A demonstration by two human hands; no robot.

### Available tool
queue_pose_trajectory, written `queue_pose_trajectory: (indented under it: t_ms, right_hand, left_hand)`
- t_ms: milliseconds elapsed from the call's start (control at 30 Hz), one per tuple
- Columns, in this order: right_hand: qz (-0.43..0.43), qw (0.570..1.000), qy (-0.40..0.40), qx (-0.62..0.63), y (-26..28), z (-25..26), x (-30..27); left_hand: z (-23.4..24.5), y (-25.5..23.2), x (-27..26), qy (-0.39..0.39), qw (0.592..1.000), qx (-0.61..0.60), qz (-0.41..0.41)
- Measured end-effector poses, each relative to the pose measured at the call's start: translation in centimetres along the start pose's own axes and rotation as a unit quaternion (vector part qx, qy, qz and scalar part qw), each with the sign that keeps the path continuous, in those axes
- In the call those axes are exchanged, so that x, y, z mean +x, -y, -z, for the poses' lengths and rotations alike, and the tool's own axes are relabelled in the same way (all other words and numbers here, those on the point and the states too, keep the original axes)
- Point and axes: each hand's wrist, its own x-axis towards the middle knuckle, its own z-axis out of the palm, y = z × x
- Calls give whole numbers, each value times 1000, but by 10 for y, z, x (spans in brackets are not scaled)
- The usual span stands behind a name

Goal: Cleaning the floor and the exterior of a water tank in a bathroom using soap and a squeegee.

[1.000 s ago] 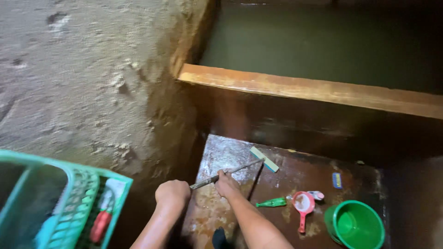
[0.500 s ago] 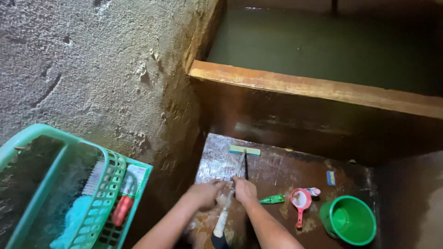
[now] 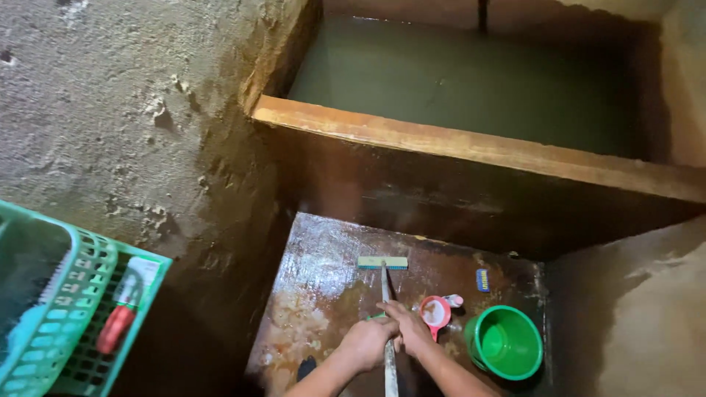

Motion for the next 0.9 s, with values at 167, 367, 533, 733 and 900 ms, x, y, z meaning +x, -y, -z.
queue_pose_trajectory:
  t_ms: [167,367,533,733,900]
  right_hand:
    - [147,957,23,-248,22,37,-44]
    - [283,939,-3,-194,150,54,-88]
    - [344,904,-139,-211,147,32,-67]
    - [369,909,-138,-138,154,0,-90]
    - [341,919,-159,-118,160,-30,-101]
  left_hand:
    - [-18,11,22,-14,997,-77,19]
    - [-67,79,82,-52,998,-32,-7]
    - [-58,68,97,95,989,-47,105]
    - [-42,84,76,17,999,-34,15]
    - [-11,78,42,3,994,-58,-94]
